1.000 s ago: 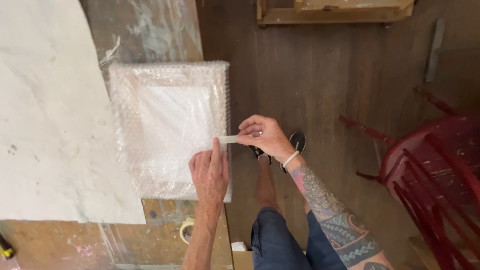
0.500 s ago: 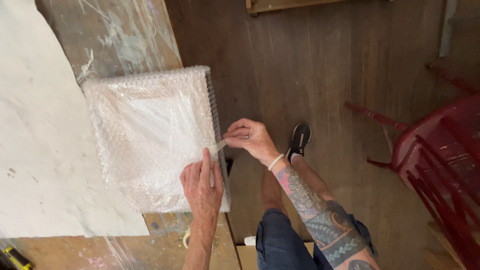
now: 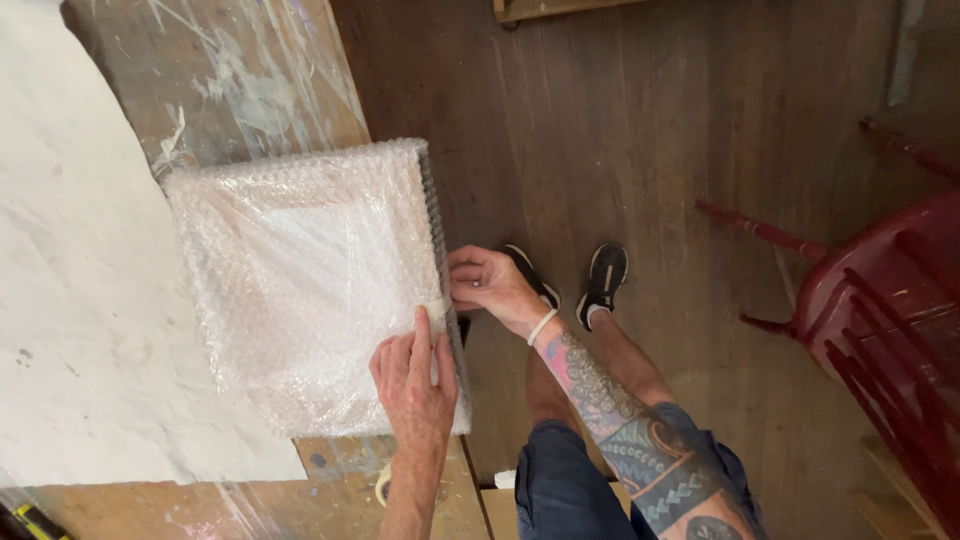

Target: Wrapping a framed picture in bubble wrap and securing it with tape

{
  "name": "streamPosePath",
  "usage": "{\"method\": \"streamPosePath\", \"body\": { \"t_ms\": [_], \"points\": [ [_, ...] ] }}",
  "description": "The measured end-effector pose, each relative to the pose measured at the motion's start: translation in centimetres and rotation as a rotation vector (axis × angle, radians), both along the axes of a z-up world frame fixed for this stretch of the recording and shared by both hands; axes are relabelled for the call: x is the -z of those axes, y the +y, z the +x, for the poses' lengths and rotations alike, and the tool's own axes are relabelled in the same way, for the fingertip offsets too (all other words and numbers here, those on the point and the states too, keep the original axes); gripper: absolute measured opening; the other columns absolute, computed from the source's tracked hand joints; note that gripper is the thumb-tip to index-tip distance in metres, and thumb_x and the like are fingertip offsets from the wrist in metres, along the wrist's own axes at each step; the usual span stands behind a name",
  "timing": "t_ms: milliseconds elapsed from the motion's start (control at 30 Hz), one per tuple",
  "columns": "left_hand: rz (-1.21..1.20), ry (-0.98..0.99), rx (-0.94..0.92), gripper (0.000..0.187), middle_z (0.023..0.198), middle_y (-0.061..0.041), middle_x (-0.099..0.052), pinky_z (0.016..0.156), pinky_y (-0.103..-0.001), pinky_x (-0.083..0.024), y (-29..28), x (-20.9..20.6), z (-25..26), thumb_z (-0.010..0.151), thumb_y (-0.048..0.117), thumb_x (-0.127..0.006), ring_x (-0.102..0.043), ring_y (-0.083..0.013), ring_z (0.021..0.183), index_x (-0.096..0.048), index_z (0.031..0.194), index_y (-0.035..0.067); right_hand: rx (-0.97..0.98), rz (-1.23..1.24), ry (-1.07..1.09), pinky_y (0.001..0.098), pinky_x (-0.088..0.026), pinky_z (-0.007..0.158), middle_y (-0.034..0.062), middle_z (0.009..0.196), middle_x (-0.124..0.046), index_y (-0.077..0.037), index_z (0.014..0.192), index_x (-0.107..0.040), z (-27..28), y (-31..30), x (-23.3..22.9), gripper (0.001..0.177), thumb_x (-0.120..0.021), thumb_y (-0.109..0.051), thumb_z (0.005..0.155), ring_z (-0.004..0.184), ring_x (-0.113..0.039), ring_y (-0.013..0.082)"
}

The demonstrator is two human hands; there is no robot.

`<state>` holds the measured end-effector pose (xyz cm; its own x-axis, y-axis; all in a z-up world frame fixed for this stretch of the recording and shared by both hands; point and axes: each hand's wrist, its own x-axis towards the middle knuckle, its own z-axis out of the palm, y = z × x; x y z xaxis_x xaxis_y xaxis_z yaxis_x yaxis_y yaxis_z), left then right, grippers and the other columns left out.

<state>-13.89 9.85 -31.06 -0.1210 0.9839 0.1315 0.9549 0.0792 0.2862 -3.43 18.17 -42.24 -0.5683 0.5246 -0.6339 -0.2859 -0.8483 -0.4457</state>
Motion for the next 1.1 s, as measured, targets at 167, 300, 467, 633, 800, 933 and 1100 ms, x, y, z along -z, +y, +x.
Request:
{"method": "streamPosePath", "body": {
  "t_ms": [167, 300, 467, 633, 800, 933, 1100],
  "points": [
    [-0.006, -0.018, -0.003, 0.039, 0.092, -0.005, -0.06, 0.089, -0.038, -0.045, 0.3, -0.3, -0.1, 0.095, 0.007, -0.065, -0.056, -0.0243, 0.083, -0.053, 0.132, 0.002, 0.018, -0.073, 0.068, 0.0303, -0.06, 0.071, 0.0033, 0.081, -0.069, -0.005, 0.104, -0.059, -0.5, -1.1, 1.4, 0.021, -0.069, -0.002, 0.086, 0.077, -0.067, 0.012],
    [-0.007, -0.034, 0.001, 0.041, 0.093, -0.005, -0.06, 0.089, -0.039, -0.045, 0.1, -0.4, -0.4, 0.095, 0.007, -0.065, -0.056, -0.0238, 0.083, -0.053, 0.133, 0.003, 0.037, -0.12, 0.027, 0.0304, -0.06, 0.069, 0.0011, 0.086, -0.067, -0.011, 0.098, -0.06, -1.0, -1.8, 1.5, 0.016, -0.07, -0.008, 0.086, 0.079, -0.065, 0.0111],
    [-0.01, -0.027, 0.003, 0.038, 0.09, -0.005, -0.058, 0.087, -0.039, -0.046, 0.3, -0.5, -0.6, 0.095, 0.008, -0.065, -0.055, -0.0246, 0.081, -0.053, 0.131, 0.003, 0.053, -0.078, -0.05, 0.0249, -0.056, 0.061, 0.0004, 0.084, -0.068, -0.012, 0.095, -0.057, -1.4, -2.8, 2.9, 0.018, -0.071, -0.005, 0.085, 0.072, -0.063, 0.0075],
    [0.139, -0.064, -0.028, 0.038, 0.083, -0.006, -0.057, 0.085, -0.037, -0.05, 0.7, -0.4, -0.7, 0.086, 0.009, -0.069, -0.059, -0.0198, 0.072, -0.065, 0.124, 0.003, 0.04, -0.082, -0.16, 0.0318, -0.061, 0.074, 0.0053, 0.09, -0.07, -0.009, 0.12, -0.059, -0.9, -2.6, 0.8, 0.034, -0.069, -0.021, 0.09, 0.078, -0.069, 0.0122],
    [0.121, -0.081, -0.052, 0.039, 0.081, -0.005, -0.057, 0.086, -0.037, -0.05, 0.5, -0.3, -0.7, 0.086, 0.01, -0.069, -0.058, -0.0195, 0.071, -0.064, 0.124, 0.002, 0.054, -0.141, -0.071, 0.0316, -0.056, 0.078, 0.0065, 0.094, -0.07, -0.015, 0.121, -0.058, -0.5, -2.2, -1.4, 0.034, -0.057, -0.031, 0.09, 0.082, -0.068, 0.0143],
    [0.107, -0.103, -0.078, 0.043, 0.078, -0.004, -0.056, 0.086, -0.038, -0.05, 0.6, -0.5, -0.7, 0.087, 0.011, -0.068, -0.058, -0.0192, 0.071, -0.06, 0.128, 0.0, 0.002, -0.002, -0.097, 0.0326, -0.054, 0.085, 0.0133, 0.11, -0.067, -0.011, 0.138, -0.047, -0.3, -0.9, -5.4, 0.061, -0.068, -0.03, 0.084, 0.092, -0.067, 0.0177],
    [0.125, -0.16, -0.144, 0.053, 0.078, -0.004, -0.057, 0.087, -0.036, -0.05, 0.4, -0.9, -0.6, 0.087, 0.013, -0.068, -0.059, -0.0178, 0.07, -0.052, 0.134, -0.006, 0.003, 0.122, -0.213, 0.0332, -0.056, 0.085, 0.0178, 0.107, -0.067, -0.005, 0.139, -0.044, -1.3, -1.8, -4.9, 0.07, -0.08, -0.014, 0.079, 0.092, -0.067, 0.0192]
  ]
}}
